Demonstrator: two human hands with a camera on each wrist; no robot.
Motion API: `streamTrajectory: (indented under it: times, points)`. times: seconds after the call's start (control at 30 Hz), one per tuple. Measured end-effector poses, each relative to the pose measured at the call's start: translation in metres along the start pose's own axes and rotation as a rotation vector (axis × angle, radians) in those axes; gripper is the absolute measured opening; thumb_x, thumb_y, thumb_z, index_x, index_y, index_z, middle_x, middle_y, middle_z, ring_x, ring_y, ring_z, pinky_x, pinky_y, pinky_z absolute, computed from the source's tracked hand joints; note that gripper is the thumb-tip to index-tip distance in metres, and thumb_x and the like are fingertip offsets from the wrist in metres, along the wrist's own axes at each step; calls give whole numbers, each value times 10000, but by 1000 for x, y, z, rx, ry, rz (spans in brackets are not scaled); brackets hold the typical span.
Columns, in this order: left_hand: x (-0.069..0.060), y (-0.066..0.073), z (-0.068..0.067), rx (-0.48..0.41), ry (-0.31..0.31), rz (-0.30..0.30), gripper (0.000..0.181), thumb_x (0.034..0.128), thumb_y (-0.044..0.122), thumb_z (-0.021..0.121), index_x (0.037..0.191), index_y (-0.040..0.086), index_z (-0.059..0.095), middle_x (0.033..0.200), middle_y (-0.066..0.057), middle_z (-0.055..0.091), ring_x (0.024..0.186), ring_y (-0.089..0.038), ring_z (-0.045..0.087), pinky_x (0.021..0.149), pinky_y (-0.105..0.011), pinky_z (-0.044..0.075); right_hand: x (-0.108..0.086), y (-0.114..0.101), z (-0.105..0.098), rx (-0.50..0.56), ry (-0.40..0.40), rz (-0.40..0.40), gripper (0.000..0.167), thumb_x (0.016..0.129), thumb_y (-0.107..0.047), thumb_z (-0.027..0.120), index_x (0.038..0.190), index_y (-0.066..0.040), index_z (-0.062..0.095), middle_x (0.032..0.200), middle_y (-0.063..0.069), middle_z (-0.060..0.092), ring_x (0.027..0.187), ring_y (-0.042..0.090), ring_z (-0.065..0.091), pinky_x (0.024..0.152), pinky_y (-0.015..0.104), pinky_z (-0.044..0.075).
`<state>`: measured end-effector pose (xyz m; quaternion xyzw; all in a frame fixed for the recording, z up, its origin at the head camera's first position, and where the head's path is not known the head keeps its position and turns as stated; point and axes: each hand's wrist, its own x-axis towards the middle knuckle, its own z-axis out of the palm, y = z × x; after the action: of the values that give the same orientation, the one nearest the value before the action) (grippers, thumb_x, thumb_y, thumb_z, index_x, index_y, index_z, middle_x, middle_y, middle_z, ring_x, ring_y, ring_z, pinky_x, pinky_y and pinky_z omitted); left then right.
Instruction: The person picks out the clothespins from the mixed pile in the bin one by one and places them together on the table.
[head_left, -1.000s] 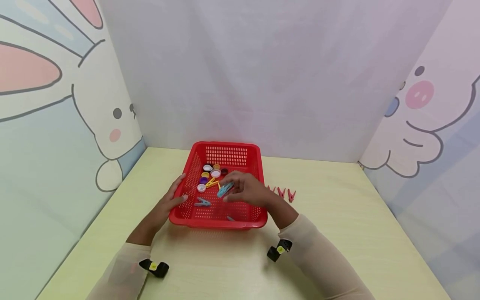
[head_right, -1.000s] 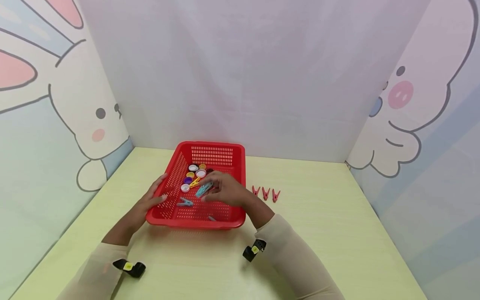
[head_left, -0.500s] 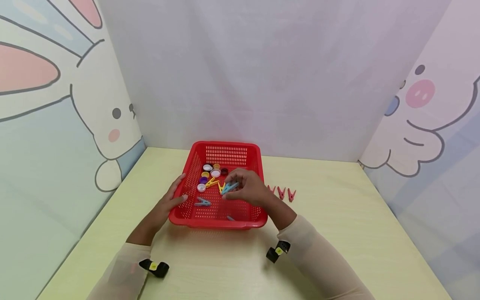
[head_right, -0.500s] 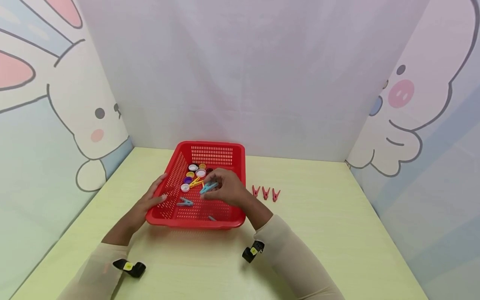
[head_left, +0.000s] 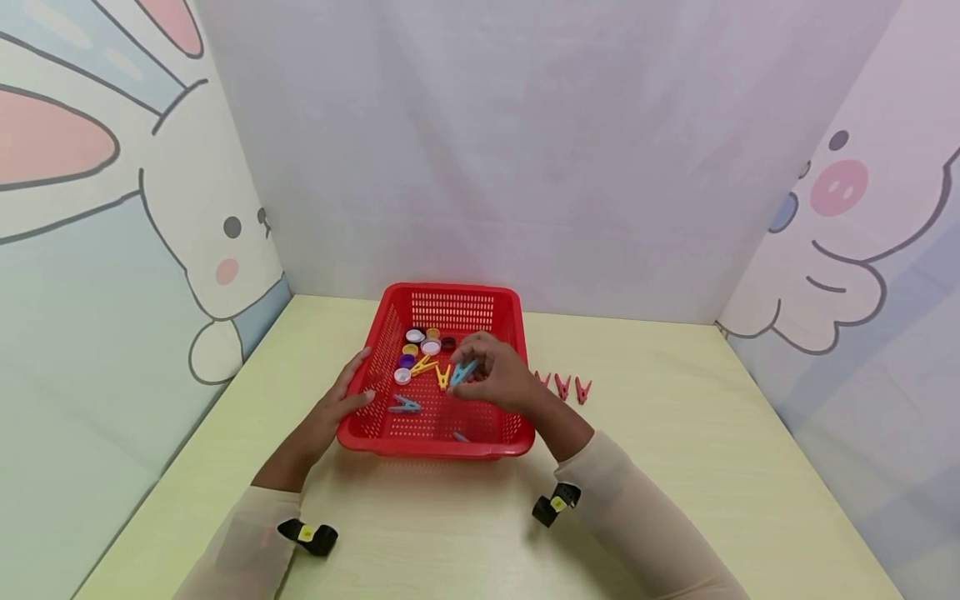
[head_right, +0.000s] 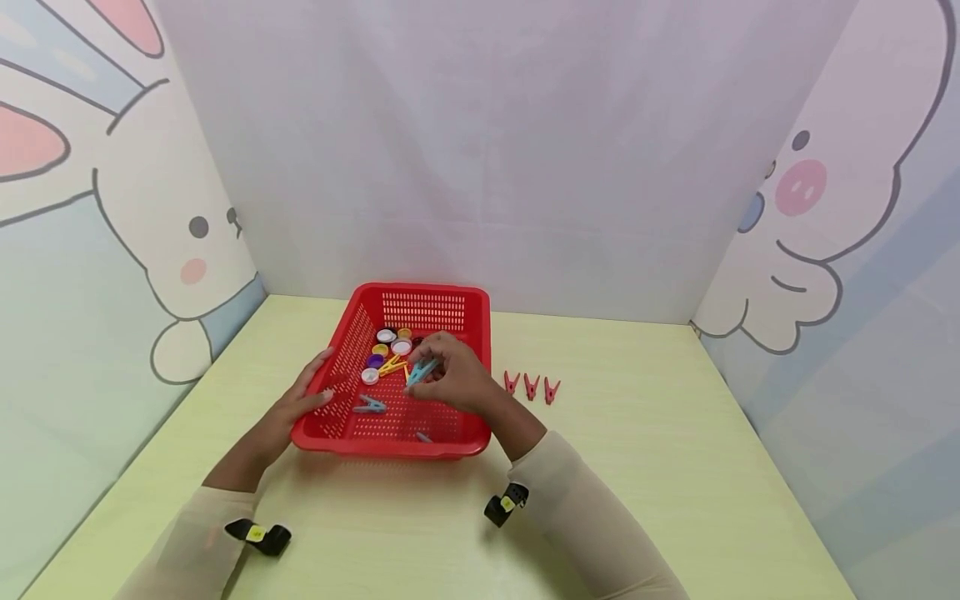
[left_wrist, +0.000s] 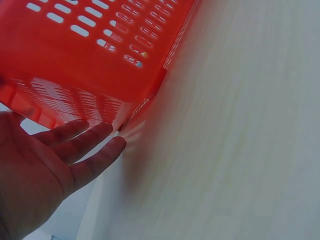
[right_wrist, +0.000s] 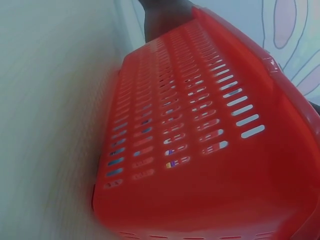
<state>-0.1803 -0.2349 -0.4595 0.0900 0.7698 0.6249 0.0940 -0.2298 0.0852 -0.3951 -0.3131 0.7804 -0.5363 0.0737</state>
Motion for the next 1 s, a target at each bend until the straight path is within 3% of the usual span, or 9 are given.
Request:
streamTrajectory:
  times: [0.1, 0.23, 0.4, 0.53, 0.77, 1.0]
  points:
    - [0, 1, 1, -2, 1, -3, 962, 1048, 181, 645, 1764, 364, 29, 1752, -218, 256, 1468, -499, 498, 981, -431, 668, 0, -1, -1, -9, -8, 3, 464, 853, -51, 899, 1259, 30, 689, 1291, 130, 599, 977, 175, 669, 814, 211, 622]
    - [-1, 1, 1, 1, 3, -5, 969, 1048, 182, 644, 1764, 371, 19, 1757, -220, 242, 1480, -509, 482, 982, -434, 668, -1, -1, -2, -42, 4, 12, 595, 841, -76, 917, 1377, -62, 660, 1260, 120, 657, 970, 211, 682, 820, 249, 633]
    - [-1, 1, 1, 3, 5, -1, 961, 1052, 185, 640, 1764, 366, 21, 1758, -219, 239, 1493, -513, 464, 989, -434, 666, -3, -2, -2, -79, 37, 29, 744, 836, -83, 924, 1496, -167, 592, 1346, 103, 670, 1106, 255, 662, 886, 321, 657]
    - [-1, 1, 2, 10, 12, 3, 956, 1052, 190, 637, 1765, 367, 24, 1758, -217, 236, 1500, -514, 453, 990, -430, 665, -6, -2, -3, -114, 35, 17, 765, 838, -85, 924, 1517, -162, 580, 1357, 120, 658, 1162, 257, 638, 934, 377, 667]
    - [-2, -1, 2, 14, 17, 13, 970, 1051, 193, 646, 1764, 370, 12, 1762, -206, 238, 1494, -497, 461, 986, -413, 665, -13, -1, -12, -261, -2, -44, 710, 840, -142, 935, 1488, -133, 648, 1300, 51, 650, 1117, 204, 609, 879, 382, 638]
    - [-1, -1, 2, 11, 14, 18, 978, 1050, 205, 652, 1763, 376, 5, 1758, -202, 244, 1485, -494, 474, 989, -421, 664, -17, 1, -20, -205, -26, -58, 731, 798, -65, 949, 1474, -94, 672, 1281, 85, 632, 1109, 239, 627, 928, 562, 672]
